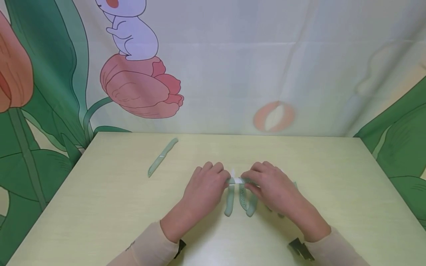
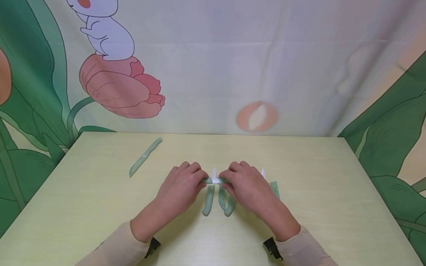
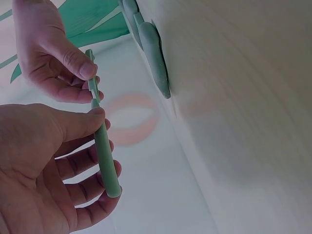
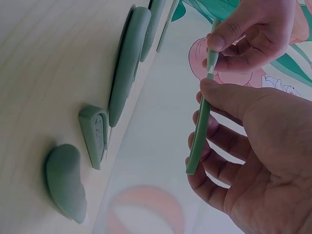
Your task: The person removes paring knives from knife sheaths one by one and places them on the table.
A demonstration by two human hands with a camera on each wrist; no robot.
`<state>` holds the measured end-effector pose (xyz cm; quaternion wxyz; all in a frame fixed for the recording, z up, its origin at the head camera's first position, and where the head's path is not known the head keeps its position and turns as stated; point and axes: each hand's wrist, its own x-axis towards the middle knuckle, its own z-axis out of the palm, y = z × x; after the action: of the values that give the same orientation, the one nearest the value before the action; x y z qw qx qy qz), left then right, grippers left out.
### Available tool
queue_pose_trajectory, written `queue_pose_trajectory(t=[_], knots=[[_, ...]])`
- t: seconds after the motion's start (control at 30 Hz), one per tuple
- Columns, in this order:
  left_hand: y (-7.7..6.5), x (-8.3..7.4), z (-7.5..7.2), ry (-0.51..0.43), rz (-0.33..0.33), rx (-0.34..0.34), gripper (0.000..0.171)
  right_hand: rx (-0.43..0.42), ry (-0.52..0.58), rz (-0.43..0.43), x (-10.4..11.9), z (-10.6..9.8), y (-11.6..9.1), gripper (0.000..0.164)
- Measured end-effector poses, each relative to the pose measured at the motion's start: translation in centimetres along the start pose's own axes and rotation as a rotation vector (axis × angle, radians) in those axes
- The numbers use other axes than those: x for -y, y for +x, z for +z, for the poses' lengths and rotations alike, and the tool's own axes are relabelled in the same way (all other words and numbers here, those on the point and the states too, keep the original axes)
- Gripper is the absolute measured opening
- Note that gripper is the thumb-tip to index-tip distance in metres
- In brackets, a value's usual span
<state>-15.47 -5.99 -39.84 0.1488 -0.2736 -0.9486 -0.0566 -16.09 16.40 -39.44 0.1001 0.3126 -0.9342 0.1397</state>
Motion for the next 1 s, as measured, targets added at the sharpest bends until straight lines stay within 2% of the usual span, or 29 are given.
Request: queue_pose_trajectory(t=[0.67, 1.0], knots=[[-0.24, 0.12, -0.33, -0.007, -0.012, 0.009, 0.011, -0.032, -0.018, -0.024, -0.04, 0.08, -0.16, 0.024], [-0.33, 0.27, -0.48, 0.018, -0.012, 0.002, 0.013, -0.026, -0.033, -0.016, -0.10, -0.15, -0.21, 0.025]])
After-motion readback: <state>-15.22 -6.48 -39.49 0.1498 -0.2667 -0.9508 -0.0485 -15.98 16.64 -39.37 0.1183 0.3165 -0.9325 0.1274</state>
